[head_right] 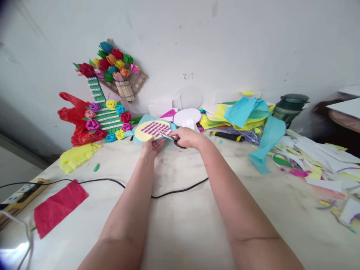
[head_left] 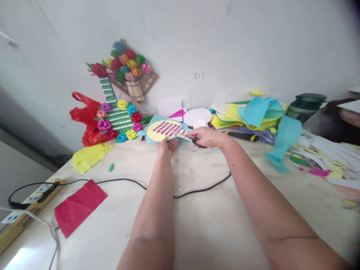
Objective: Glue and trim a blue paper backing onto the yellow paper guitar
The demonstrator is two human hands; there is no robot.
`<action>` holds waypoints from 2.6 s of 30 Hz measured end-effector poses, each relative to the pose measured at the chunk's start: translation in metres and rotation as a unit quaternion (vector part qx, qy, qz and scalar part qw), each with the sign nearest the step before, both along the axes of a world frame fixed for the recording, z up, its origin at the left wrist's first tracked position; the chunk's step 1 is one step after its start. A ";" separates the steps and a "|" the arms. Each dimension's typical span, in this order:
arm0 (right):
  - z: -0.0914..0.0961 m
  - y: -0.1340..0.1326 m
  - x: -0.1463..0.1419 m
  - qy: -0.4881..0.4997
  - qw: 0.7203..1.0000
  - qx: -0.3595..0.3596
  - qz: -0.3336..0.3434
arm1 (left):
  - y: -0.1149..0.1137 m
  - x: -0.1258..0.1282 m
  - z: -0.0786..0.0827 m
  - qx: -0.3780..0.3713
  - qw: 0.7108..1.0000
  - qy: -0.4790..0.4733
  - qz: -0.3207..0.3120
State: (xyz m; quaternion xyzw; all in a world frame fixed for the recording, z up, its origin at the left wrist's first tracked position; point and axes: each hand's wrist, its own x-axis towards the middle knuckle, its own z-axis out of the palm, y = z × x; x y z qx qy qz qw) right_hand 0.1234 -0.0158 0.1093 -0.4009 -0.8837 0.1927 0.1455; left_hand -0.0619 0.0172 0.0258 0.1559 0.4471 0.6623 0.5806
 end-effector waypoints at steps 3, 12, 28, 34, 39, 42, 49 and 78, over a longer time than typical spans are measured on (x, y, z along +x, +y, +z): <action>-0.007 -0.003 -0.014 0.059 0.996 -0.043 0.060 | 0.003 0.005 -0.005 0.039 0.999 -0.005 0.009; -0.032 -0.015 -0.046 0.187 0.933 -0.304 0.040 | -0.001 0.009 -0.006 0.086 0.996 -0.013 0.015; -0.041 -0.011 -0.055 0.343 0.866 -0.353 -0.090 | -0.002 0.008 -0.001 0.034 0.998 -0.038 0.034; -0.056 -0.011 -0.070 0.444 0.779 -0.423 -0.131 | 0.002 0.007 -0.004 -0.009 1.000 -0.024 0.004; -0.065 -0.011 -0.078 0.450 0.756 -0.447 -0.161 | 0.001 0.007 -0.002 -0.032 0.999 -0.023 -0.020; -0.068 -0.009 -0.079 0.453 0.745 -0.460 -0.168 | 0.001 0.006 -0.001 -0.042 0.998 -0.016 -0.037; -0.081 0.000 -0.080 0.466 0.739 -0.457 -0.169 | 0.001 0.005 0.000 -0.059 0.995 -0.003 -0.080; -0.087 0.011 -0.082 0.450 0.768 -0.417 -0.181 | -0.004 0.008 0.010 -0.104 0.991 -0.008 -0.089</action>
